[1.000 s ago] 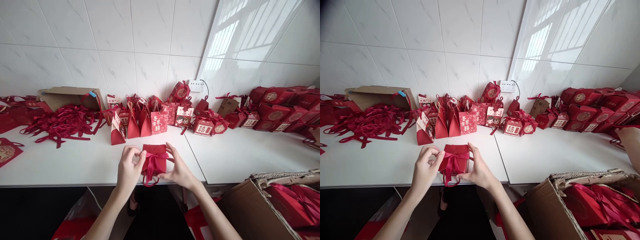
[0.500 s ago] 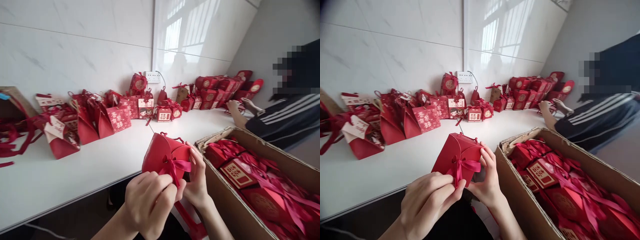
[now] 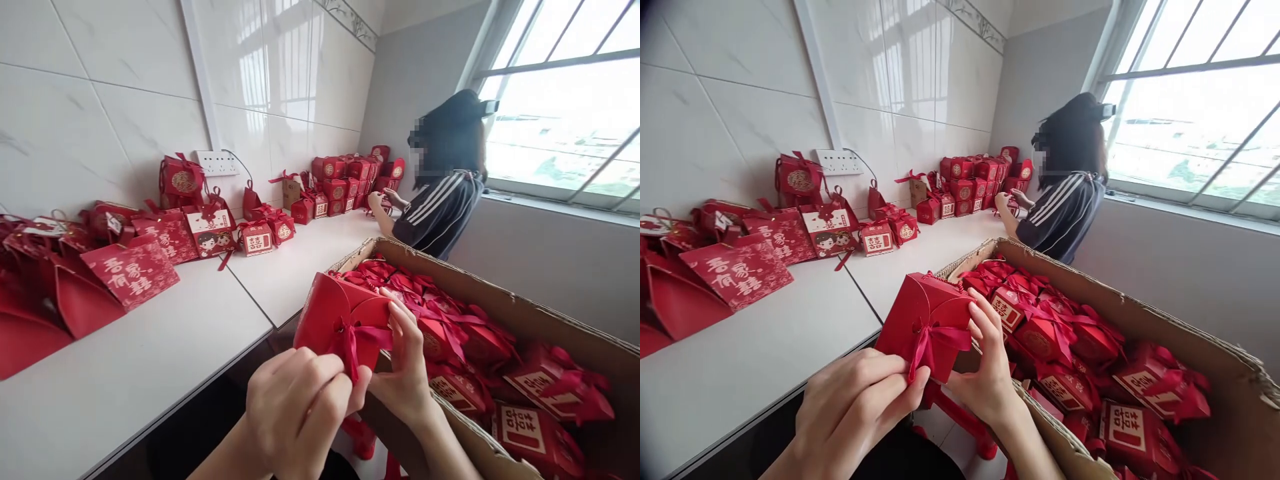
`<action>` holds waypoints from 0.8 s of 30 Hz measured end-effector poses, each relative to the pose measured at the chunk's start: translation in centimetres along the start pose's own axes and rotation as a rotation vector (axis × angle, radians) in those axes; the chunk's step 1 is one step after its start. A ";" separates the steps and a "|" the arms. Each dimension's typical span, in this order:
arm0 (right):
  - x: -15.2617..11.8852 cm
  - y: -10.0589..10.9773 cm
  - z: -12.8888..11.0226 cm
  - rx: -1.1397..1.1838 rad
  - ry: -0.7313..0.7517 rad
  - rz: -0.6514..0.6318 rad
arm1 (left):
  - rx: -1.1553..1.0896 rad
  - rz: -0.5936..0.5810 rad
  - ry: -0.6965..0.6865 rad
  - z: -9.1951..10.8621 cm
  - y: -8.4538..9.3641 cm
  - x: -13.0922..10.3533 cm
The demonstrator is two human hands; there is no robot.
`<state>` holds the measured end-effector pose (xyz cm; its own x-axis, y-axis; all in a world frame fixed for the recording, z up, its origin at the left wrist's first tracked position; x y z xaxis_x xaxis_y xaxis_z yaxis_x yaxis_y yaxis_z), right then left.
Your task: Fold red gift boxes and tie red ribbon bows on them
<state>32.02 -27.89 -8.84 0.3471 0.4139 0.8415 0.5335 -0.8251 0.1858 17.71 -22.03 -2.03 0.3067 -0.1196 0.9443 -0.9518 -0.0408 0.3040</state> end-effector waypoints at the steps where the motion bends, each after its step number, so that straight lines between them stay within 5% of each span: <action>1: 0.0 0.3 -0.1 -0.020 0.006 -0.006 | -0.001 0.006 -0.002 0.1 -0.1 0.2; 7: 0.1 1.6 -1.0 -0.070 0.048 0.054 | 0.019 -0.050 0.100 -0.1 -0.6 0.3; 12: -0.1 0.9 -1.3 -0.050 0.018 0.069 | 0.291 -0.026 0.282 -1.2 0.3 -0.3; 15: -0.2 0.6 -1.7 -0.070 0.008 0.066 | 0.216 0.044 0.164 -0.3 0.9 -0.3; 18: -0.2 0.6 -2.1 -0.068 0.013 0.058 | 0.086 -0.043 0.038 0.3 0.4 -0.1; 22: -0.2 0.7 -2.1 -0.056 0.005 0.056 | 0.270 0.006 0.279 -1.3 0.7 -0.3; 24: -0.2 0.8 -2.0 -0.053 0.001 0.059 | 0.301 0.076 0.278 -1.1 1.2 -0.4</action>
<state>30.79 -29.38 -7.84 0.3762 0.3639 0.8521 0.4709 -0.8671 0.1625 16.46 -20.93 -1.90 0.1837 0.1373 0.9734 -0.9159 -0.3357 0.2202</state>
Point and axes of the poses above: each hand's wrist, its own x-axis towards the middle knuckle, its own y-axis out of the back of the hand, z = x × y, the point moved 5 cm from there along x, towards the middle knuckle, and after that the axes turned 1 degree about z, right-handed, at the moved point
